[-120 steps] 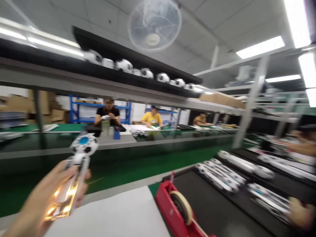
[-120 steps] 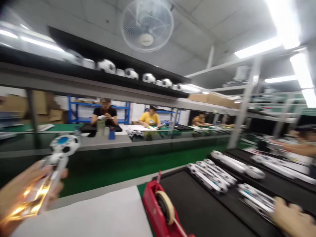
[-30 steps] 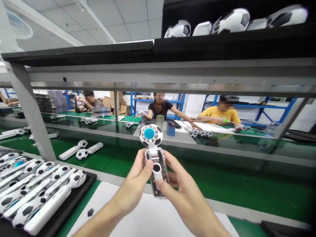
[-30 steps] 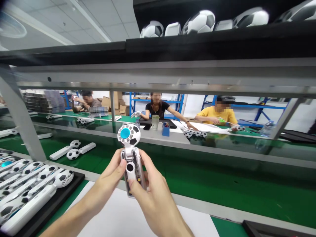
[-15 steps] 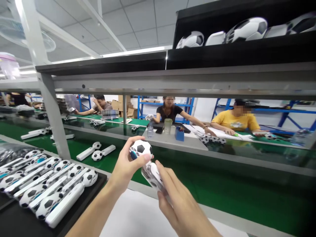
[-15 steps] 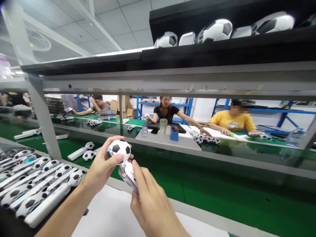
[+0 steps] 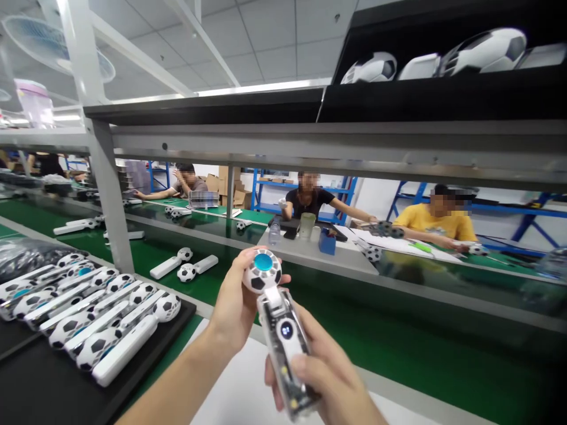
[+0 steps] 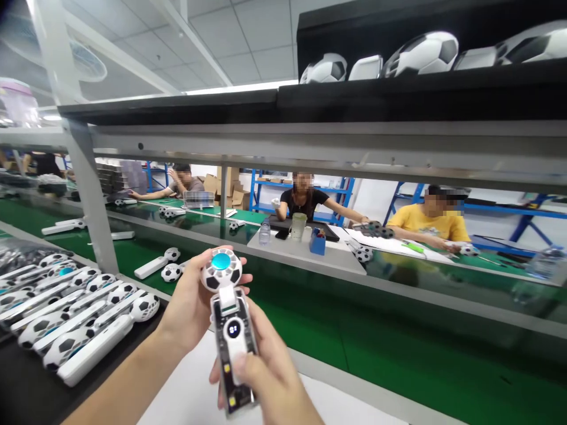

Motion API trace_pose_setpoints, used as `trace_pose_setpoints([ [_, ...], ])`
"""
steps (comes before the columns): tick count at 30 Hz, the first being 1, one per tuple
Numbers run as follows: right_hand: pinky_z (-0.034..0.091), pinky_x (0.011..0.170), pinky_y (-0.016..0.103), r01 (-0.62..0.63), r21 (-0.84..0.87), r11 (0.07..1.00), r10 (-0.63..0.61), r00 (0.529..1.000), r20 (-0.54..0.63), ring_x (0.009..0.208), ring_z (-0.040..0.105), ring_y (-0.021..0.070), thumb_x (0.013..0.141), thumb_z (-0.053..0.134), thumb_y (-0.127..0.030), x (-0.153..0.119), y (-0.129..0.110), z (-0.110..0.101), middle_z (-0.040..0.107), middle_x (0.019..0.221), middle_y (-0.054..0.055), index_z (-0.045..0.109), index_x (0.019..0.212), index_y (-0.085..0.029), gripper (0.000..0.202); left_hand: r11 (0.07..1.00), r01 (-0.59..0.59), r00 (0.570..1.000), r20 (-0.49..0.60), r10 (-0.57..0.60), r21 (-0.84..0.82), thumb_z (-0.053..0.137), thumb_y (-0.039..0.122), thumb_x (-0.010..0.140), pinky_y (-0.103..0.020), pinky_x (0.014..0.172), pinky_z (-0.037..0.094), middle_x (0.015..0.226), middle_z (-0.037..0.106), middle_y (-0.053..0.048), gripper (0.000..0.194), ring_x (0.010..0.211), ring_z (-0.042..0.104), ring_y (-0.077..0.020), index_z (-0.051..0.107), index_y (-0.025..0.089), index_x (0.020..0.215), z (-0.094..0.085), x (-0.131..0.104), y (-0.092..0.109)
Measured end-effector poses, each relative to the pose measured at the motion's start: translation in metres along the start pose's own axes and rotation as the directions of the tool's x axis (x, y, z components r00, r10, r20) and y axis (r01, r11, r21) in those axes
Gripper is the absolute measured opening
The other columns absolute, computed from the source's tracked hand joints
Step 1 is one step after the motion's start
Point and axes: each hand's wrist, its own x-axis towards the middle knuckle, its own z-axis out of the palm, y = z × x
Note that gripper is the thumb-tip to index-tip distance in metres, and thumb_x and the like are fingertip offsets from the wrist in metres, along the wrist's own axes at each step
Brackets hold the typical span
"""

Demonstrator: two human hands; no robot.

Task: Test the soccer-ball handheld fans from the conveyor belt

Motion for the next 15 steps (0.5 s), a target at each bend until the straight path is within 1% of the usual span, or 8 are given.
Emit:
trace_pose_setpoints([
  [2, 0.047, 0.072, 0.032, -0.038, -0.151, 0.988, 0.031, 0.998, -0.046, 0.081, 0.062, 0.0195, 0.087, 0.067, -0.045, -0.004, 0.002, 0.004, 0.067, 0.104, 0.01, 0.02, 0.155, -0.027, 0.084, 0.993, 0.107, 0.991, -0.073, -0.109, -0.041, 0.062, 0.045, 0.084, -0.03, 0.064, 0.058, 0.095, 0.073, -0.008, 0.033, 0.072, 0.071, -0.0219, 0.064, 0.019, 0.106, 0.001, 0.001, 0.0],
  [3, 0.046, 0.078, 0.034, -0.067, -0.194, 0.979, 0.056, 0.997, -0.06, 0.089, 0.06, 0.0202, 0.088, 0.066, -0.045, -0.007, 0.002, 0.006, 0.064, 0.113, 0.009, 0.018, 0.156, -0.031, 0.084, 0.99, 0.13, 0.987, -0.092, -0.135, -0.059, 0.063, 0.045, 0.084, -0.029, 0.061, 0.057, 0.092, 0.074, -0.008, 0.033, 0.067, 0.07, -0.0201, 0.065, 0.019, 0.104, 0.001, 0.001, 0.0],
  [4, 0.045, 0.081, 0.035, -0.087, -0.217, 0.972, 0.075, 0.995, -0.062, 0.093, 0.059, 0.0208, 0.089, 0.065, -0.043, -0.009, 0.002, 0.007, 0.061, 0.119, 0.009, 0.018, 0.156, -0.034, 0.082, 0.989, 0.13, 0.986, -0.099, -0.136, -0.073, 0.063, 0.046, 0.083, -0.028, 0.058, 0.056, 0.09, 0.074, -0.007, 0.032, 0.063, 0.068, -0.0185, 0.065, 0.019, 0.102, 0.002, 0.0, 0.0],
  [6, 0.044, 0.083, 0.036, -0.091, -0.234, 0.968, 0.075, 0.994, -0.077, 0.096, 0.057, 0.0218, 0.089, 0.064, -0.041, -0.013, 0.001, 0.009, 0.058, 0.121, 0.007, 0.02, 0.155, -0.037, 0.079, 0.992, 0.093, 0.992, -0.079, -0.1, -0.081, 0.064, 0.047, 0.083, -0.028, 0.058, 0.056, 0.088, 0.073, -0.006, 0.032, 0.061, 0.067, -0.0171, 0.065, 0.019, 0.1, 0.002, -0.001, 0.0],
  [8, 0.044, 0.082, 0.036, -0.085, -0.233, 0.969, 0.065, 0.994, -0.092, 0.096, 0.056, 0.0228, 0.089, 0.063, -0.041, -0.014, 0.001, 0.01, 0.06, 0.115, 0.006, 0.022, 0.154, -0.038, 0.077, 0.996, 0.055, 0.997, -0.049, -0.059, -0.071, 0.063, 0.048, 0.084, -0.028, 0.06, 0.057, 0.088, 0.073, -0.006, 0.032, 0.063, 0.067, -0.017, 0.065, 0.02, 0.1, 0.002, -0.002, 0.0],
  [10, 0.045, 0.08, 0.036, -0.089, -0.21, 0.974, 0.068, 0.992, -0.104, 0.095, 0.057, 0.0233, 0.089, 0.062, -0.043, -0.014, 0.003, 0.01, 0.06, 0.114, 0.007, 0.023, 0.154, -0.037, 0.076, 0.999, 0.023, 0.999, -0.031, -0.024, -0.046, 0.063, 0.048, 0.085, -0.028, 0.061, 0.057, 0.089, 0.072, -0.005, 0.032, 0.066, 0.067, -0.0171, 0.064, 0.02, 0.101, 0.001, -0.003, 0.0],
  [13, 0.045, 0.081, 0.038, -0.094, -0.187, 0.978, 0.063, 0.985, -0.164, 0.095, 0.059, 0.0237, 0.089, 0.062, -0.043, -0.012, 0.007, 0.008, 0.058, 0.12, 0.008, 0.025, 0.153, -0.036, 0.074, 1.0, -0.021, 1.0, 0.002, 0.021, -0.005, 0.062, 0.048, 0.086, -0.027, 0.061, 0.056, 0.09, 0.071, -0.004, 0.032, 0.067, 0.067, -0.0166, 0.063, 0.021, 0.102, 0.0, -0.004, 0.0],
  [15, 0.045, 0.084, 0.04, -0.087, -0.176, 0.981, 0.054, 0.982, -0.182, 0.094, 0.059, 0.0241, 0.088, 0.063, -0.042, -0.011, 0.008, 0.007, 0.057, 0.124, 0.008, 0.026, 0.152, -0.036, 0.074, 0.999, -0.049, 0.998, 0.033, 0.048, 0.018, 0.062, 0.048, 0.086, -0.026, 0.061, 0.056, 0.088, 0.07, -0.003, 0.031, 0.068, 0.067, -0.0164, 0.063, 0.021, 0.102, -0.001, -0.004, 0.0],
])
